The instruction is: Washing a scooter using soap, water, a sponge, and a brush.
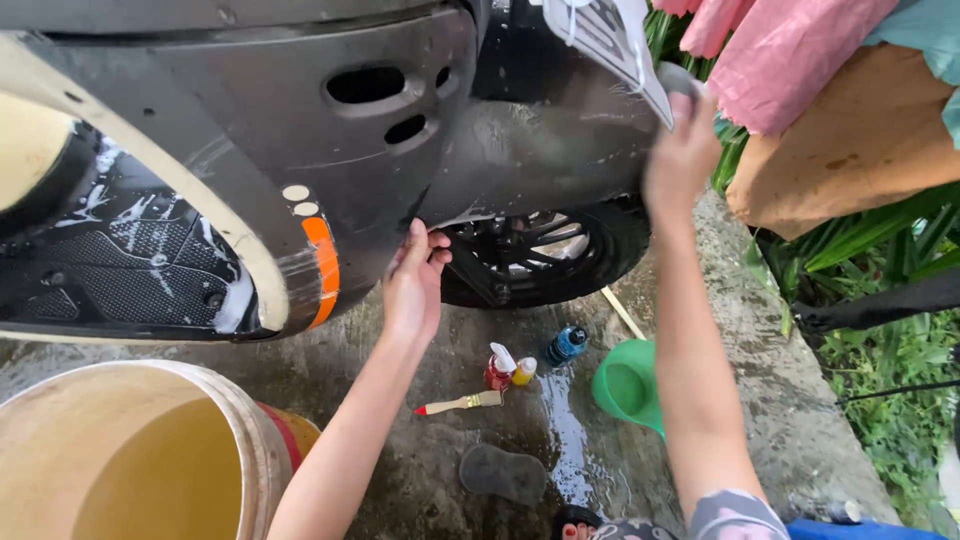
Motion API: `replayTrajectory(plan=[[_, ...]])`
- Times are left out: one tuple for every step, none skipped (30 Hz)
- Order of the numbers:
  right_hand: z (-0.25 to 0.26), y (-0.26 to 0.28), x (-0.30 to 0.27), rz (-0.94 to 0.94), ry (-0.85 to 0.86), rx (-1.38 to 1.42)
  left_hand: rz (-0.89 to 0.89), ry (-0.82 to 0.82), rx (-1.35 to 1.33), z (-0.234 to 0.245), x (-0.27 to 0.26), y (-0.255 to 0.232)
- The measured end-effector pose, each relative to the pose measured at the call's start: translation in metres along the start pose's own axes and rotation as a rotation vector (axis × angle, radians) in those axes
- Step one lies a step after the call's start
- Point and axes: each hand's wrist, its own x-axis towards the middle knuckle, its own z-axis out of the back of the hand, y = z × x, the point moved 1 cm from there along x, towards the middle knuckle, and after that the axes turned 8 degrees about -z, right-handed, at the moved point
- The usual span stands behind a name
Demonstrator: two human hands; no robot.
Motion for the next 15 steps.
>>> replayTrajectory(plan=[[0.003, -0.017, 0.001, -0.072, -0.034, 0.031, -0.009, -0.019, 0.025, -0.006, -0.001, -0.004], [0.007, -0.033, 0.002, -0.144, -0.068, 0.062, -0.017, -0.038, 0.049, -0.013, -0.001, -0.007], [0.0, -0.043, -0.015, -0.141, -0.073, 0.06, -0.015, -0.033, 0.047, -0.011, 0.001, -0.005], [-0.006, -0.05, -0.033, 0.133, -0.212, -0.125, -0.031, -0.006, 0.032, -0.009, 0.003, -0.002], [-0.014, -0.059, -0.056, 0.408, -0.33, -0.311, -0.044, 0.014, 0.022, -0.004, 0.002, 0.0], [-0.028, -0.048, -0.077, 0.405, -0.328, -0.313, -0.041, 0.013, 0.023, -0.004, 0.001, 0.001], [-0.046, -0.037, -0.094, 0.326, -0.16, -0.111, -0.058, -0.014, 0.02, -0.006, 0.001, 0.001], [-0.063, -0.025, -0.111, 0.248, 0.015, 0.091, -0.074, -0.04, 0.016, -0.007, 0.003, 0.001], [-0.067, -0.025, -0.115, 0.244, 0.02, 0.091, -0.073, -0.046, 0.019, -0.002, 0.002, 0.002], [-0.072, -0.023, -0.12, 0.572, 0.055, -0.113, -0.053, -0.046, 0.024, 0.004, 0.003, 0.002], [-0.078, -0.02, -0.123, 0.905, 0.087, -0.321, -0.039, -0.04, 0.025, 0.007, 0.006, 0.003], [-0.076, -0.035, -0.112, 0.909, 0.087, -0.319, -0.044, -0.041, 0.023, 0.007, 0.006, 0.003], [-0.075, -0.048, -0.105, 0.992, 0.094, -0.293, -0.019, -0.019, 0.03, 0.009, 0.006, 0.002], [-0.075, -0.062, -0.097, 1.075, 0.101, -0.268, 0.007, 0.003, 0.036, 0.011, 0.005, 0.0], [-0.063, -0.07, -0.091, 1.073, 0.104, -0.261, 0.004, -0.002, 0.041, 0.006, -0.002, -0.006]])
